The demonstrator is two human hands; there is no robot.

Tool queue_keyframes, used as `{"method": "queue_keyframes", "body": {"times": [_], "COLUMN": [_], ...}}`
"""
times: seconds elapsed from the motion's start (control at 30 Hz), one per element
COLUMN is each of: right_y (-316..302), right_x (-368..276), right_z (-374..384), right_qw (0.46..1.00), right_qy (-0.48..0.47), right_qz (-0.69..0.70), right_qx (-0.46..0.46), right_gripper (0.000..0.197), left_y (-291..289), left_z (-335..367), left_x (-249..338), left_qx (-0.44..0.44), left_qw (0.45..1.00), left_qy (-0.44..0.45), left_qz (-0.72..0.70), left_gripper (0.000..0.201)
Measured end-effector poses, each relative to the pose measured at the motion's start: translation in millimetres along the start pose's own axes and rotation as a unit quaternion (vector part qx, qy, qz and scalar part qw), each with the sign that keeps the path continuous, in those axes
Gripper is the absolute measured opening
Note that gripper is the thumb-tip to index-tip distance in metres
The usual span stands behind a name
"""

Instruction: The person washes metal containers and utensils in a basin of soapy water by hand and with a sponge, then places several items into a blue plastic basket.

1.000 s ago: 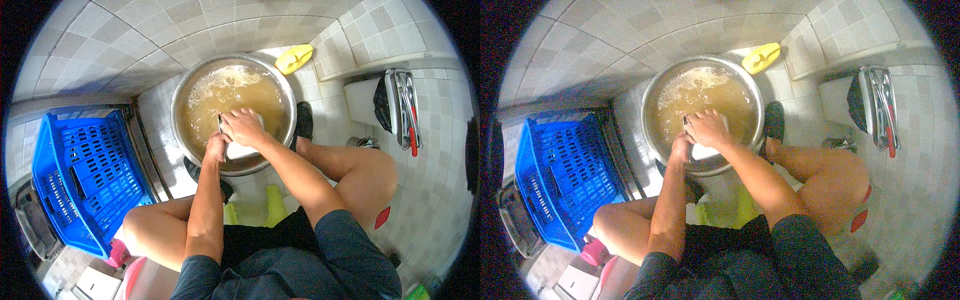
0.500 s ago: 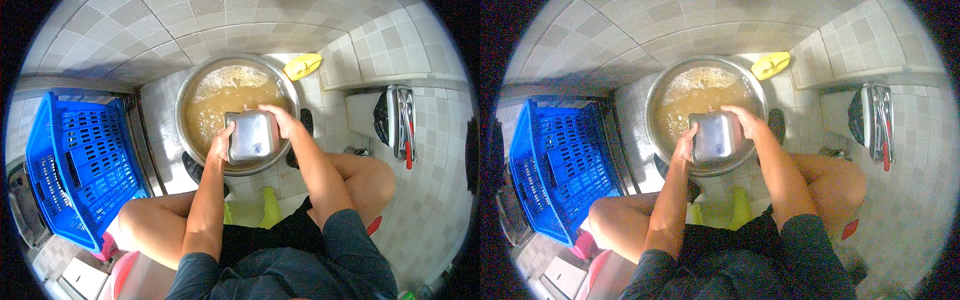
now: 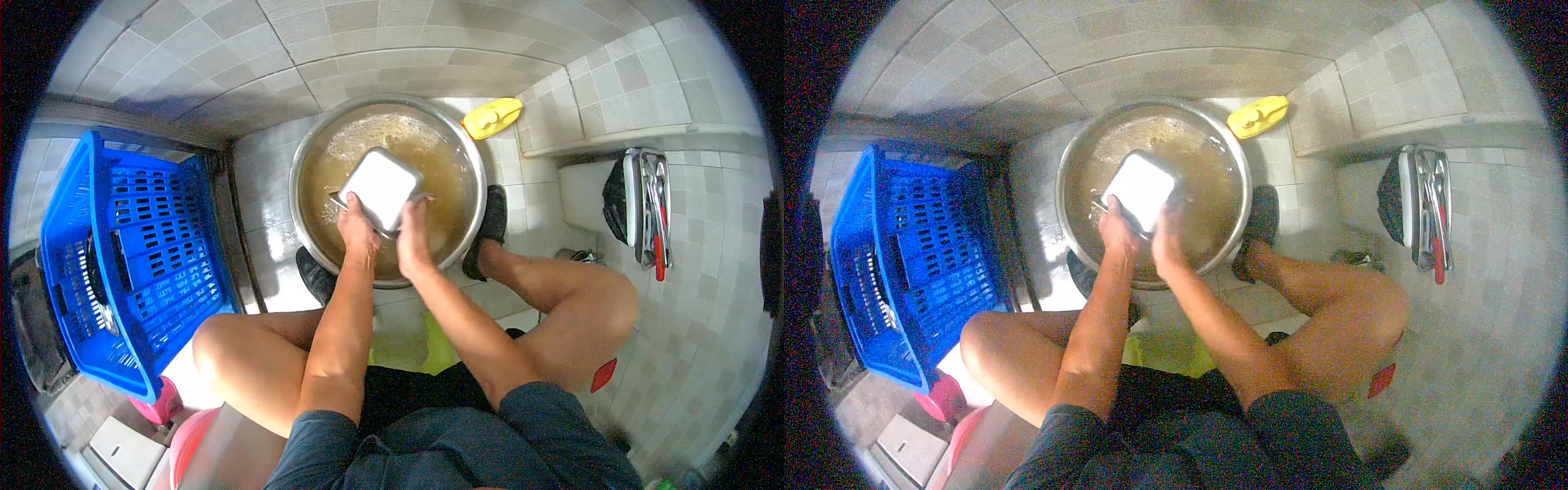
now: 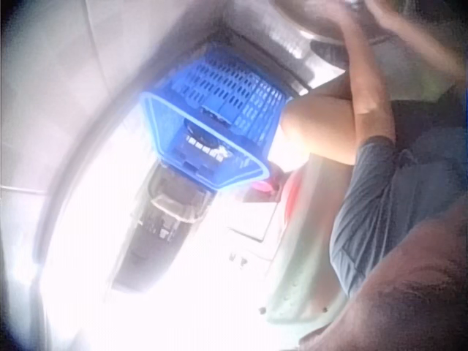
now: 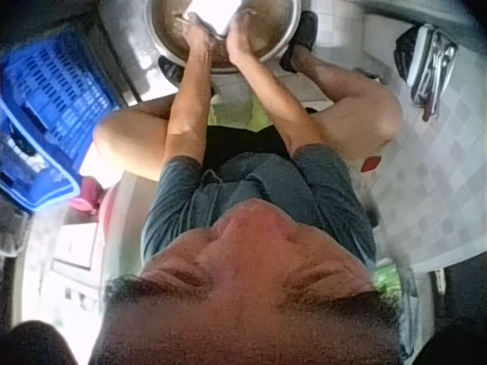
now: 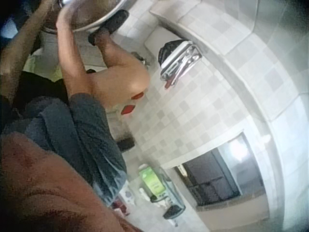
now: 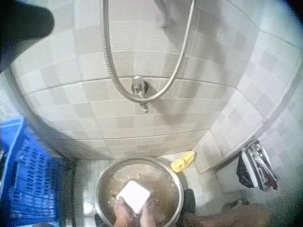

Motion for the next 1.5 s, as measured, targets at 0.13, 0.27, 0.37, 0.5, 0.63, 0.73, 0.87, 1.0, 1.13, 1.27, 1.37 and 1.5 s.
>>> {"method": "queue_keyframes", "body": {"times": [0.13, 0.27, 0.37, 0.5, 0.63, 0.73, 0.87, 1.0, 1.13, 1.27, 1.37, 1.5], "right_y": [36, 0, 3, 2, -7, -21, -7, -9, 2, 11, 24, 28], "right_x": [-27, -40, -73, -94, -97, -82, -86, -85, -85, -92, -95, -100], "right_z": [-28, 0, 8, 11, 51, 51, 34, 34, 28, 28, 28, 27], "right_qw": [0.855, 0.898, 0.776, 0.746, 0.892, 0.931, 0.906, 0.904, 0.905, 0.899, 0.894, 0.867], "right_qy": [-0.286, -0.223, -0.332, -0.391, -0.096, 0.162, 0.196, 0.173, 0.138, 0.098, -0.003, -0.079], "right_qz": [-0.432, -0.375, -0.527, -0.536, -0.399, -0.118, -0.024, -0.053, -0.117, -0.183, -0.26, -0.348], "right_qx": [0.004, 0.053, 0.098, 0.057, -0.191, -0.305, -0.374, -0.388, -0.386, -0.385, -0.366, -0.349], "right_gripper": [0.052, 0.063, 0.056, 0.039, 0.038, 0.049, 0.068, 0.06, 0.038, 0.023, 0.008, 0.011], "left_y": [-5, 14, 5, 15, 19, 18, 9, 14, -1, 22, 31, 34], "left_z": [-9, -31, -21, -24, -29, -33, -34, -38, -21, -26, -36, -28], "left_x": [20, 4, -6, -13, 13, 16, 9, 8, 30, 49, 58, 57], "left_qx": [-0.037, -0.033, -0.072, -0.151, -0.226, -0.249, -0.277, -0.282, -0.197, -0.212, -0.287, -0.347], "left_qw": [0.979, 0.995, 0.991, 0.981, 0.947, 0.949, 0.934, 0.929, 0.857, 0.86, 0.773, 0.786], "left_qy": [0.104, 0.041, 0.048, -0.052, -0.069, -0.11, -0.194, -0.162, -0.124, -0.046, -0.073, -0.001], "left_qz": [0.17, 0.085, 0.098, 0.113, 0.217, 0.159, 0.118, 0.178, 0.46, 0.463, 0.56, 0.512], "left_gripper": [0.036, 0.03, 0.027, 0.027, 0.026, 0.029, 0.039, 0.055, 0.098, 0.098, 0.09, 0.087]}}
Point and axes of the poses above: each hand's wrist, its own z-axis towards the middle knuckle, its own y-axis out of the palm, x = y × z, the point moved 7 cm from there along z, towards the middle knuckle, and after that the axes turned 8 degrees about y, right-handed, at the moved point
